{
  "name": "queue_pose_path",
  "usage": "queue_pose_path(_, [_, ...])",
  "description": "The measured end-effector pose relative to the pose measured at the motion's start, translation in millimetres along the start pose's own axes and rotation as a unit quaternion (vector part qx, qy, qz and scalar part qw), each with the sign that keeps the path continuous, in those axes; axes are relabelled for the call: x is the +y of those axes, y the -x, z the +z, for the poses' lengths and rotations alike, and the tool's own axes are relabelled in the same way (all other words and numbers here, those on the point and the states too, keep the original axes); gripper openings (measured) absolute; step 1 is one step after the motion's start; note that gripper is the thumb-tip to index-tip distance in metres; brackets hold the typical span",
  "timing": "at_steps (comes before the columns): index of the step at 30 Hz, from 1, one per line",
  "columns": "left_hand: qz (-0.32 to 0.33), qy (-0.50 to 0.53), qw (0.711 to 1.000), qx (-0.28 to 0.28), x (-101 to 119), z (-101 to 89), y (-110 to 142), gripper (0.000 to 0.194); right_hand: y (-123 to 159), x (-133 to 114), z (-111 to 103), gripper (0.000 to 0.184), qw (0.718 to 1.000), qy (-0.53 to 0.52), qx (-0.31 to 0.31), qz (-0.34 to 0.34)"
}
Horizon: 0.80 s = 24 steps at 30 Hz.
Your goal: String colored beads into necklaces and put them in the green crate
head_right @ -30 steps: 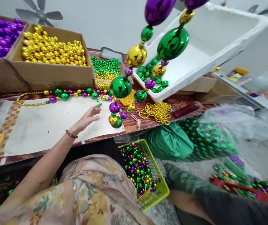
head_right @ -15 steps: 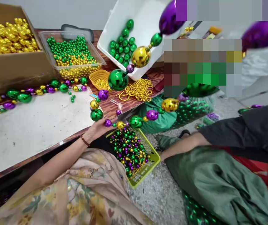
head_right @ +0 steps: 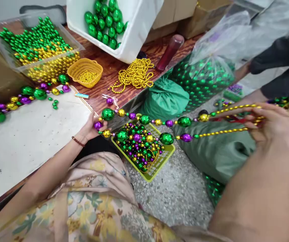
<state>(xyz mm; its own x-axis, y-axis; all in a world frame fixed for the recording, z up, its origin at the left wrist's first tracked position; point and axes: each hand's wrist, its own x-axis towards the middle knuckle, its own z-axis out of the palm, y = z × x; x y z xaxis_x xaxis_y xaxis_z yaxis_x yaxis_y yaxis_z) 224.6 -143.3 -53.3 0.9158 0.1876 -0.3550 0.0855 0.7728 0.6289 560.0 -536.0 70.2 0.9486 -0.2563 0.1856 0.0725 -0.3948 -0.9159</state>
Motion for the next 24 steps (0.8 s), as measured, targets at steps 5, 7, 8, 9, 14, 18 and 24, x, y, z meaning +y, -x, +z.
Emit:
queue_pose_path(5, [-0.114, -0.032, 0.993, 0.011, -50.4, -4.2, -9.0, 0.031, -2.0, 65.3, -32.9, 0.035, 0.988, -0.026, -0.114, 0.101])
queue_pose_path(7, [-0.127, -0.028, 0.990, 0.050, -64.2, -8.0, -14.7, 0.032, 4.4, 89.5, -36.5, 0.034, 0.983, -0.010, -0.122, 0.136])
queue_pose_path(8, [-0.132, -0.034, 0.989, 0.065, -69.8, -10.1, -18.1, 0.035, 8.5, 101.0, -36.8, 0.033, 0.980, 0.001, -0.127, 0.155])
queue_pose_path(9, [-0.137, -0.045, 0.987, 0.075, -74.8, -12.1, -21.8, 0.039, 13.1, 112.0, -36.3, 0.033, 0.975, 0.011, -0.133, 0.177])
queue_pose_path(14, [-0.159, -0.131, 0.974, 0.093, -92.4, -21.1, -42.3, 0.050, 43.2, 157.9, -28.6, 0.028, 0.950, 0.035, -0.166, 0.262])
queue_pose_path(18, [-0.173, -0.148, 0.970, 0.090, -103.4, -21.2, -57.5, 0.063, 66.4, 190.0, -22.9, 0.023, 0.939, 0.036, -0.174, 0.296])
queue_pose_path(24, [-0.199, -0.188, 0.959, 0.072, -120.7, -16.0, -80.7, 0.074, 114.3, 245.3, -14.2, 0.024, 0.910, 0.137, -0.205, 0.332])
